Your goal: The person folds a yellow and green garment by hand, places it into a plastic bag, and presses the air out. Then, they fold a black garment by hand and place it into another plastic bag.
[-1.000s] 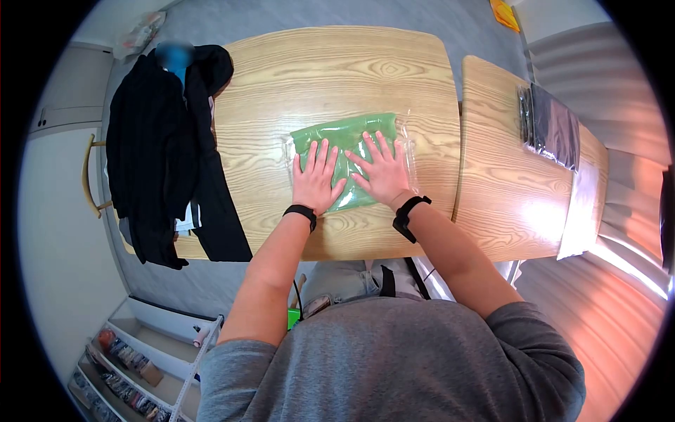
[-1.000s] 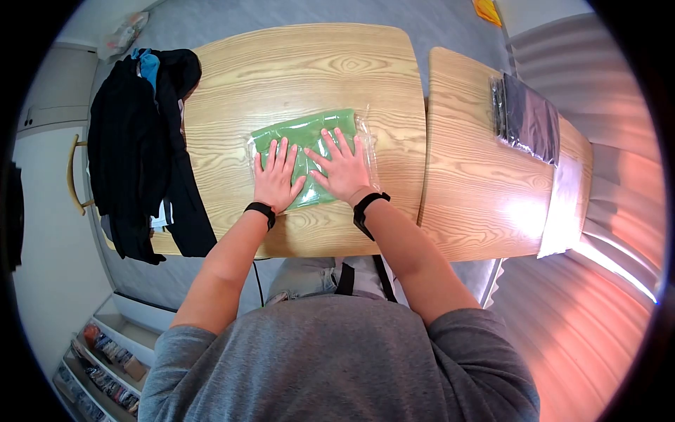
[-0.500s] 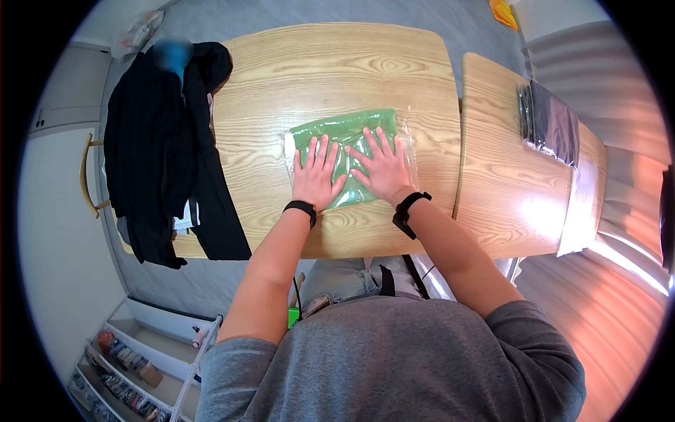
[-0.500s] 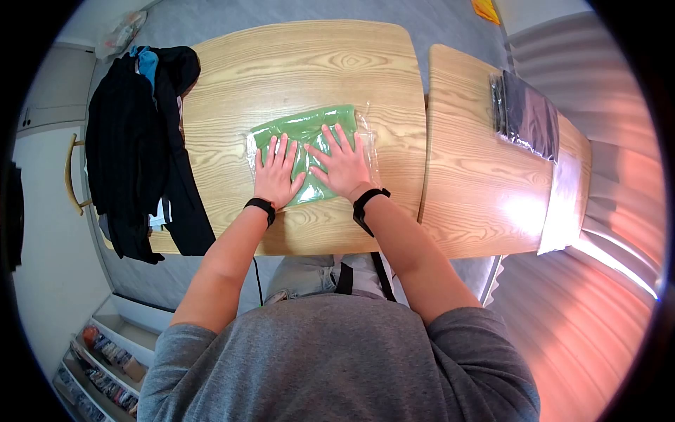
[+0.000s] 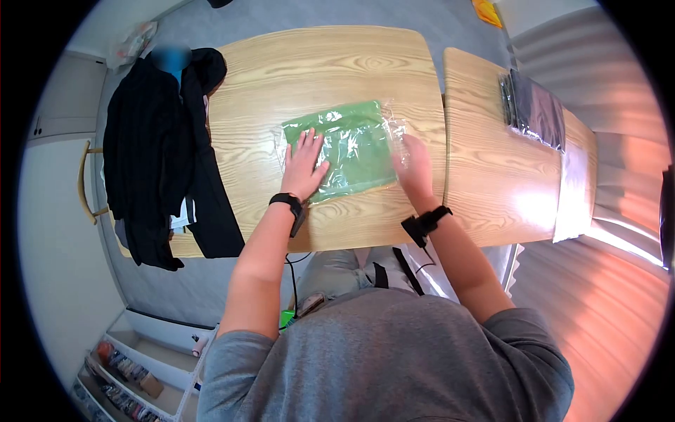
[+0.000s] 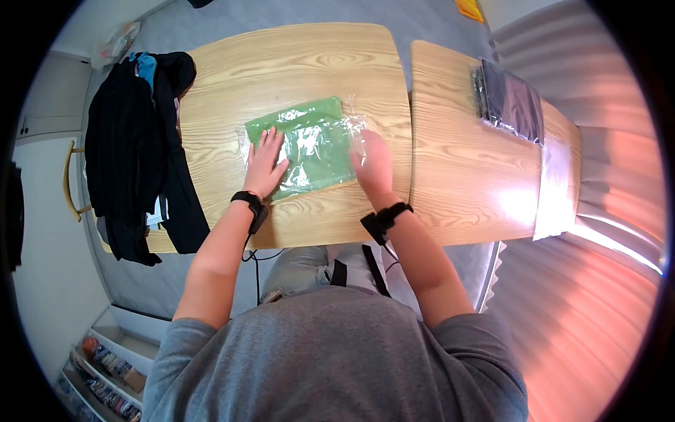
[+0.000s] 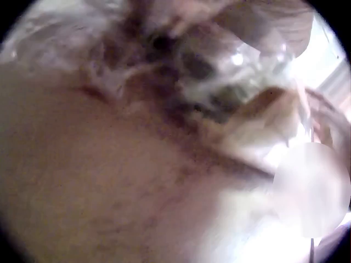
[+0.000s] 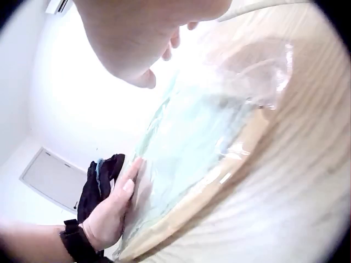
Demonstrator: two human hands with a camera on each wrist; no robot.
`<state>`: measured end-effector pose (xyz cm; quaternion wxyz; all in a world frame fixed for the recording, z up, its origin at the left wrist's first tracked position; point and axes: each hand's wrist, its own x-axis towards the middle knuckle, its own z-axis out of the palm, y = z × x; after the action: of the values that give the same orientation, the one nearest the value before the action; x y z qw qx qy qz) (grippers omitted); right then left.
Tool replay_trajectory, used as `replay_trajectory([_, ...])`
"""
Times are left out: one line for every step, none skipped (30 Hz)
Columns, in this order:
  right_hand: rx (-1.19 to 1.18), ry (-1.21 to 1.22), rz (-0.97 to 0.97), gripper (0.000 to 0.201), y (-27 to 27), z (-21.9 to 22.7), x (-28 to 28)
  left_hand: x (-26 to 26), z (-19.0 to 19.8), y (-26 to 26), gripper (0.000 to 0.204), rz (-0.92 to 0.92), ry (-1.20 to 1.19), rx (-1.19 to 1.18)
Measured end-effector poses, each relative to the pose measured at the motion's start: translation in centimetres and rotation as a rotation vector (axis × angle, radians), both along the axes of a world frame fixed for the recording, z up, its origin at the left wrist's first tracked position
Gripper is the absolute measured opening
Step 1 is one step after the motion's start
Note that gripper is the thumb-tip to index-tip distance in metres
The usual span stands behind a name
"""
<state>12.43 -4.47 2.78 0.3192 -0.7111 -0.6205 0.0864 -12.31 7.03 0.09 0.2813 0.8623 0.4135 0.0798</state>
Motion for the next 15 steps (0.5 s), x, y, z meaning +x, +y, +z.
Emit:
replay_trajectory([-0.043, 0.109, -0.185, 0.047, -1.5, -0.9, 0.1, -0.4, 0.3, 0.1, 0.061, 0.043, -0.188, -0.041])
replay_trajectory([-0.085, 0.219, -0.369, 0.046, -2.6, -2.0, 0.3, -0.8, 1.1, 0.1, 0.056, 0.043, -0.227, 0.021])
replay_trajectory([-0.085, 0.218, -0.371, 0.046, -3.3, -3.1, 0.7, -1.4, 1.9, -0.2, 0.054, 0.051, -0.196, 0.087])
replay_trajectory([-0.131, 0.442, -0.420, 0.040, -4.1, -4.3, 1.0, -2.1, 2.7, -0.7, 0.052, 0.059, -0.165, 0.151])
replay_trajectory([-0.178, 0.668, -0.464, 0.034, -4.5, -4.5, 0.9, -2.8, 3.2, -1.4, 0.045, 0.126, -0.230, 0.189])
replay_trajectory([-0.179, 0.672, -0.463, 0.034, -4.7, -4.7, 0.8, -3.7, 2.9, -2.4, 0.042, 0.245, -0.292, 0.246])
replay_trajectory([-0.175, 0.697, -0.457, 0.027, -4.7, -4.3, 0.5, -4.6, 2.7, -3.6, 0.043, 0.360, -0.275, 0.244])
replay_trajectory([-0.170, 0.722, -0.452, 0.022, -4.7, -4.1, 0.2, -5.4, 2.5, -4.8, 0.044, 0.472, -0.259, 0.241])
replay_trajectory([-0.168, 0.725, -0.455, 0.022, -4.6, -4.0, 0.0, -6.3, 2.2, -5.7, 0.044, 0.575, -0.262, 0.135])
replay_trajectory([-0.172, 0.642, -0.474, 0.021, -4.5, -4.0, -0.1, -7.1, 1.6, -6.6, 0.044, 0.677, -0.264, 0.028])
replay_trajectory([-0.176, 0.557, -0.492, 0.021, -4.3, -3.9, -0.2, -7.7, 0.5, -7.3, 0.036, 0.733, -0.312, -0.059])
replay_trajectory([-0.175, 0.559, -0.494, 0.021, -4.2, -3.8, -0.1, -8.1, -0.7, -7.9, 0.036, 0.731, -0.311, -0.058])
replay_trajectory([-0.236, 0.554, -0.510, 0.022, -4.1, -3.6, -0.1, -7.9, -0.6, -8.2, 0.031, 0.724, -0.431, -0.292])
replay_trajectory([-0.296, 0.548, -0.523, 0.024, -3.9, -3.5, -0.2, -7.9, -0.4, -8.3, 0.026, 0.710, -0.549, -0.525])
replay_trajectory([-0.294, 0.549, -0.520, 0.024, -3.8, -3.4, -0.4, -7.2, -0.5, -9.0, 0.019, 0.725, -0.603, -0.480])
